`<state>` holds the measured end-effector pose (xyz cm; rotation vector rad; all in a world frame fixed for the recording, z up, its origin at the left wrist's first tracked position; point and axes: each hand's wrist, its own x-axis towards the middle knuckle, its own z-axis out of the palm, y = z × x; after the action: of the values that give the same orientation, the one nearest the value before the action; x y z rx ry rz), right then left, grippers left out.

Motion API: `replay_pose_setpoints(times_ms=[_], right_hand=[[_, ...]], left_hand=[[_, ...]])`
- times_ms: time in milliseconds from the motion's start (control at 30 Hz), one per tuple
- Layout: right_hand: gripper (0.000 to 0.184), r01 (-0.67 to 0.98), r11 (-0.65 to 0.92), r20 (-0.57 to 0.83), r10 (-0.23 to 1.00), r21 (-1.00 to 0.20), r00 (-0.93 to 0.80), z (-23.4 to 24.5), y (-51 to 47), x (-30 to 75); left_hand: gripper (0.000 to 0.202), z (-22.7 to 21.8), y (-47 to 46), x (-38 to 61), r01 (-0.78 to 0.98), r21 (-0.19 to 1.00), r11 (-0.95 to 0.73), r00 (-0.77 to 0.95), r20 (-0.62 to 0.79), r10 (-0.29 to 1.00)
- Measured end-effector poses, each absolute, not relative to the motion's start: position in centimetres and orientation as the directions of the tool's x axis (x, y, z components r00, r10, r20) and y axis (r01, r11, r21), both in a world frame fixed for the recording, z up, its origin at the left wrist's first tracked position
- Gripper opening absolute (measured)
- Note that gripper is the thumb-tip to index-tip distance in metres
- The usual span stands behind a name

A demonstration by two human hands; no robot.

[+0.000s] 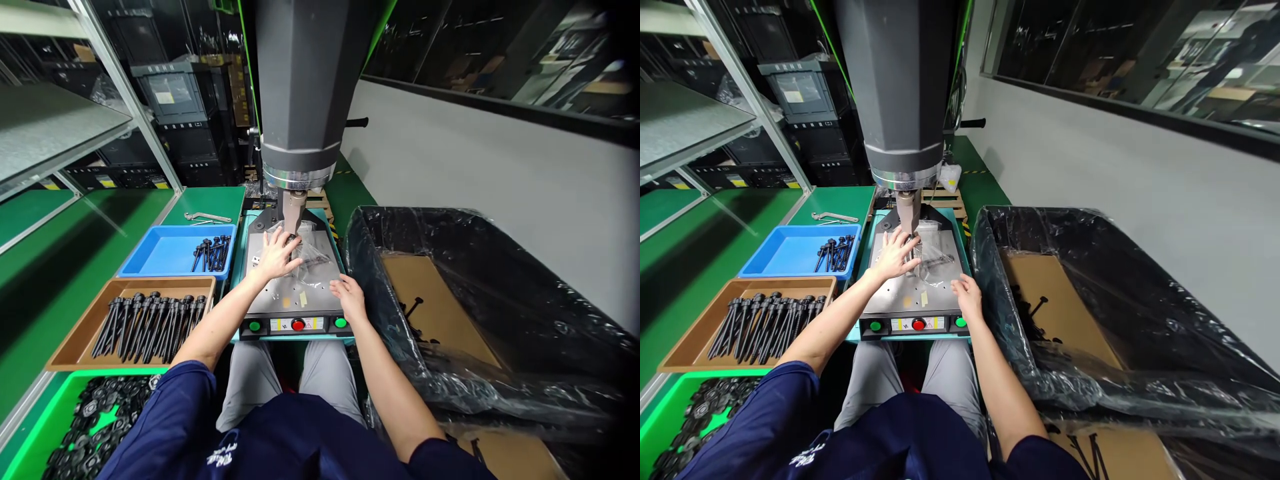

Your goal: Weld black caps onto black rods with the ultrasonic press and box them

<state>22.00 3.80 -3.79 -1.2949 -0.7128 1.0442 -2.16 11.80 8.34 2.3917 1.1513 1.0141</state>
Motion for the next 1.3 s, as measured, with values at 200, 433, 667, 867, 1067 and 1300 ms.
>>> replay_pose_setpoints(times_ms=[200, 433, 667, 867, 1067, 1300], right_hand=[[0.059, -0.179, -0.051, -0.115, 0.922, -0.983, 0.37, -4.1, 3.4, 22.1], [0.056, -0.169, -0.036, -0.096, 0.926, -0.985, 0.364, -4.5, 3.5, 22.0], [0.056, -0.154, -0.016, -0.072, 0.93, -0.988, 0.362, -5.0, 3.4, 22.2], [0.056, -0.154, 0.002, -0.054, 0.932, -0.988, 0.358, -5.2, 3.4, 22.3], [0.056, -0.134, 0.038, -0.018, 0.918, -0.99, 0.397, -5.5, 3.2, 22.5], [0.051, 0.397, 0.028, 0.266, 0.785, -0.917, 0.559, -8.6, -1.1, 25.4]], left_hand=[[0.064, 8.0, 11.9, -2.0, 0.766, 0.265, -0.586, 0.5, 0.328, 0.802], [0.066, 7.9, 11.9, -2.1, 0.781, 0.216, -0.586, 0.509, 0.322, 0.798], [0.062, 8.5, 12.2, -2.3, 0.774, 0.16, -0.612, 0.538, 0.341, 0.77], [0.061, 9.3, 11.9, -2.0, 0.774, 0.135, -0.619, 0.545, 0.356, 0.759], [0.06, 9.9, 11.0, -2.8, 0.763, 0.209, -0.611, 0.496, 0.417, 0.762], [0.04, 5.3, 2.5, -8.4, 0.678, 0.608, -0.412, -0.051, 0.598, 0.8]])
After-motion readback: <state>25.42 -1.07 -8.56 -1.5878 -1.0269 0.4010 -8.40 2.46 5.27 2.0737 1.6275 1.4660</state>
